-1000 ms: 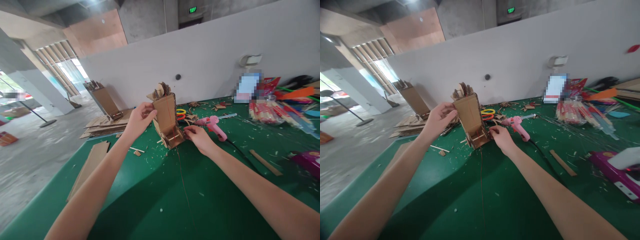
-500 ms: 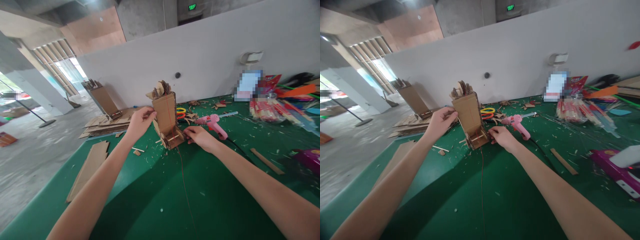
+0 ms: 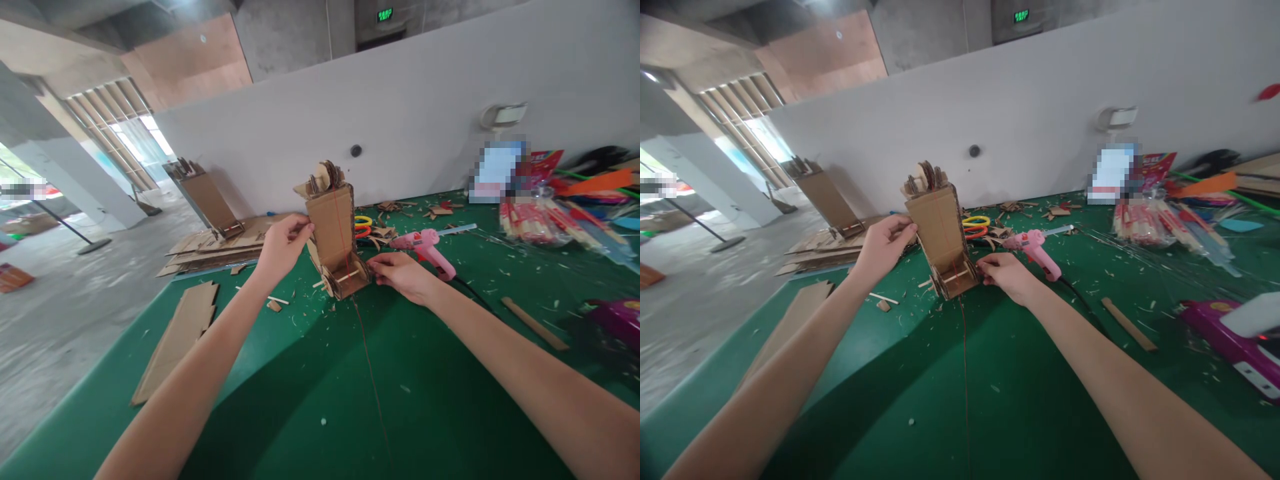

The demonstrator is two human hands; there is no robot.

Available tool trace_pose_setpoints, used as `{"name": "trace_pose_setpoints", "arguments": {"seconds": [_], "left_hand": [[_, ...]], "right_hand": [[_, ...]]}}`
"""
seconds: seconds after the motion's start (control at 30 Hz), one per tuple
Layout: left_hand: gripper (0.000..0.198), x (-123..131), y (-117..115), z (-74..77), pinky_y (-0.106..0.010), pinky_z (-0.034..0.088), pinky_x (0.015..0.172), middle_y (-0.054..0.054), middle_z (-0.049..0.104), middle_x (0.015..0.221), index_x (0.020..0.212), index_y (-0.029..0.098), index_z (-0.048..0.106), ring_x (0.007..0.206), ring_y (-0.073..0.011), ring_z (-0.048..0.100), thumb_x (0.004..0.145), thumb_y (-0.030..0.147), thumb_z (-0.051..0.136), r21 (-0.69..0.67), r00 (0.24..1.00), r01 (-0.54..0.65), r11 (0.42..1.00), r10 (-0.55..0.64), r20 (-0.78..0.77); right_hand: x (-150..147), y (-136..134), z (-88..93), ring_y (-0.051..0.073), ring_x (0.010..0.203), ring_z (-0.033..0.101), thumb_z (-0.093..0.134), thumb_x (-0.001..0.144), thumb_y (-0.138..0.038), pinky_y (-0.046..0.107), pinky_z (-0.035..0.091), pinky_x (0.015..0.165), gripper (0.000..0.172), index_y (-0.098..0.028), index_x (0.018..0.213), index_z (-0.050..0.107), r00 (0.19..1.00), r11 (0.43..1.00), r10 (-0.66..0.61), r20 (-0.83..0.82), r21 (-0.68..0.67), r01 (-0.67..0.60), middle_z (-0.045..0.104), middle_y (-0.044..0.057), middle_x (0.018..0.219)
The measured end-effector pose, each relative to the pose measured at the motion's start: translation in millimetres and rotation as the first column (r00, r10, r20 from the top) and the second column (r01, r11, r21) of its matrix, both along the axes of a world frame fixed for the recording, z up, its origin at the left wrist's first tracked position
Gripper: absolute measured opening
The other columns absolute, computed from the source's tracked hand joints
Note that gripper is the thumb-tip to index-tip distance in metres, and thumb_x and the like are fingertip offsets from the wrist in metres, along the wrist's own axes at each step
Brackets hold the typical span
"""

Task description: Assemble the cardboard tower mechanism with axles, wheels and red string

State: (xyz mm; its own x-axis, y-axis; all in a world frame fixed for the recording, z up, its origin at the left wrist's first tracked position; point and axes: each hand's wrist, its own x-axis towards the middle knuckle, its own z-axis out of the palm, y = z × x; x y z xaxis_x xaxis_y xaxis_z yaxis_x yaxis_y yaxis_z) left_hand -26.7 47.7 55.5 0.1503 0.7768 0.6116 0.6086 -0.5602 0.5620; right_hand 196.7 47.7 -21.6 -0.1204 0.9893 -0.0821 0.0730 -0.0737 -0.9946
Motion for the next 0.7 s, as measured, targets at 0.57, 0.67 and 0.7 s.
{"name": "trace_pose_setpoints", "arguments": {"seconds": [0.57, 0.67, 0.7], "left_hand": [[0.021, -2.0, 1.0, -0.4, -0.025, 0.043, 0.063, -0.003, 0.064, 0.077, 0.083, 0.016, 0.061, 0.067, -0.0132, 0.057, 0.082, 0.034, 0.051, -0.024, 1.0, -0.002, 1.0, 0.002, -0.009], [0.021, -2.6, 1.2, 0.1, -0.025, 0.043, 0.063, -0.003, 0.063, 0.076, 0.083, 0.016, 0.061, 0.066, -0.0131, 0.056, 0.083, 0.034, 0.05, -0.027, 1.0, -0.012, 1.0, 0.012, -0.026], [0.021, -2.7, 1.2, 0.3, -0.025, 0.043, 0.064, -0.003, 0.063, 0.077, 0.083, 0.016, 0.061, 0.066, -0.0131, 0.056, 0.083, 0.034, 0.05, -0.027, 0.999, -0.012, 1.0, 0.011, -0.03]], "right_hand": [[2.1, 6.9, -7.5, 0.006, 0.032, 0.045, 0.055, 0.082, -0.036, 0.02, 0.032, 0.035, 0.032, -0.016, 0.058, 0.052, 0.953, 0.993, -0.062, 0.297, 0.115, 0.028, 0.053, -0.002, 0.052], [2.1, 7.2, -6.8, 0.006, 0.031, 0.046, 0.057, 0.081, -0.038, 0.019, 0.033, 0.034, 0.035, -0.016, 0.055, 0.052, 0.945, 0.994, -0.062, 0.321, 0.106, 0.029, 0.053, -0.002, 0.05], [1.6, 6.5, -5.8, 0.006, 0.032, 0.046, 0.057, 0.081, -0.038, 0.019, 0.035, 0.034, 0.034, -0.016, 0.056, 0.052, 0.948, 0.995, -0.056, 0.314, 0.097, 0.027, 0.053, -0.001, 0.051]]}}
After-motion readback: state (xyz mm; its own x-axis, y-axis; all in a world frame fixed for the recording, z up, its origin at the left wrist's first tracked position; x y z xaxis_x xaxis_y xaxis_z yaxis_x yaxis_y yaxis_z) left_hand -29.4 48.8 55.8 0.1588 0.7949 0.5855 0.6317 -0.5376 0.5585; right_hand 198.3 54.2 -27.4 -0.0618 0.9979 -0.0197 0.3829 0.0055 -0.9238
